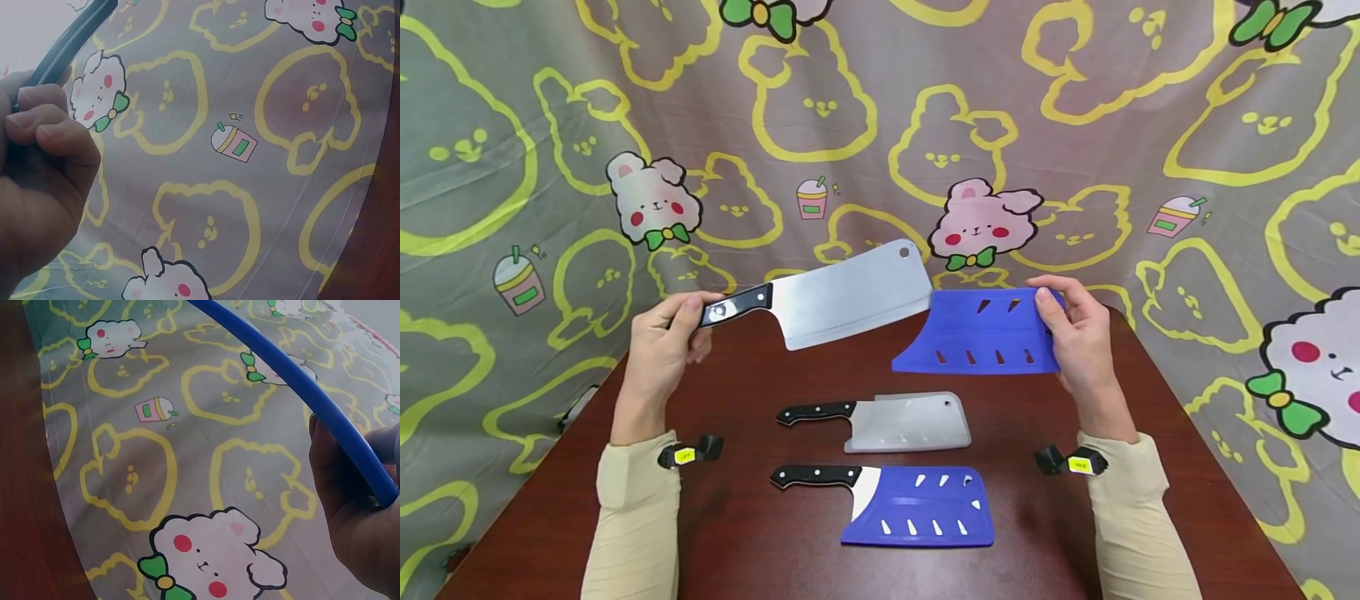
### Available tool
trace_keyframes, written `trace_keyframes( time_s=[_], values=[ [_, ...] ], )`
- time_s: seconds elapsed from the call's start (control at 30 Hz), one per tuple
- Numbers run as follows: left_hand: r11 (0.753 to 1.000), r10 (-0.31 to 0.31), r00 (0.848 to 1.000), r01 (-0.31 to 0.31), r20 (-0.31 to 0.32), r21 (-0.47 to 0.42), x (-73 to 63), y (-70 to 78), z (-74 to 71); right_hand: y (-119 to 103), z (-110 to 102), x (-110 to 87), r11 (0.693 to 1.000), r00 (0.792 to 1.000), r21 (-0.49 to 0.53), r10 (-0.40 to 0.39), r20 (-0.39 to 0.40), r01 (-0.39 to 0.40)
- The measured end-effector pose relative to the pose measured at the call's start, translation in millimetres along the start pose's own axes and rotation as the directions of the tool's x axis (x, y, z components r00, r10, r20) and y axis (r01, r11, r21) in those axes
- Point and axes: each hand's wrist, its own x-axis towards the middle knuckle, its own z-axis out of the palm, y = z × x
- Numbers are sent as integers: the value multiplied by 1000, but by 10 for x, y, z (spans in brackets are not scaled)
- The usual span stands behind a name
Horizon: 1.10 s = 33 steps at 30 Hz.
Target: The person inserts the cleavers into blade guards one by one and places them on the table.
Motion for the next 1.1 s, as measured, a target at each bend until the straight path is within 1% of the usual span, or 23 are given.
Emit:
trace_keyframes(
  time_s=[0.17, 0.27, 0.5, 0.6, 0.7, 0.77, 0.87, 0.97, 1.07, 1.1],
  values=[
    [999, 9, 1000, -9, -12, -31, 2, 0, -8, -17, -19, 4, 1000, 1000, 0, 6, -24, -6],
    [999, 9, 1000, -9, -8, -51, 6, -1, -6, -18, -17, 7, 1000, 1000, 4, 1, -20, -1],
    [998, 13, 1000, -13, -5, -59, 2, -5, 0, -12, -1, 9, 1000, 1000, 11, -10, -14, 10],
    [998, 6, 1000, -4, 29, -69, 0, 10, 12, -16, -11, 5, 999, 1000, 35, -5, -25, 6],
    [1000, 0, 995, 3, 96, -26, -11, 56, 3, -30, -34, -2, 998, 999, 59, -1, -32, 3],
    [1000, -2, 988, -1, 154, 18, -28, 106, -20, -46, -57, -8, 997, 1000, 77, -8, -30, 10],
    [995, -2, 971, -23, 237, 102, -60, 199, -64, -80, -83, -9, 997, 999, 76, -28, -38, 31],
    [984, 4, 947, -61, 321, 167, -96, 293, -97, -106, -103, 1, 994, 998, 93, -45, -49, 50],
    [967, 4, 923, -102, 386, 234, -128, 372, -110, -115, -127, 11, 984, 997, 167, -53, -48, 61],
    [964, -8, 913, -102, 407, 247, -138, 395, -110, -118, -135, 12, 981, 998, 183, -54, -45, 62]
  ],
)
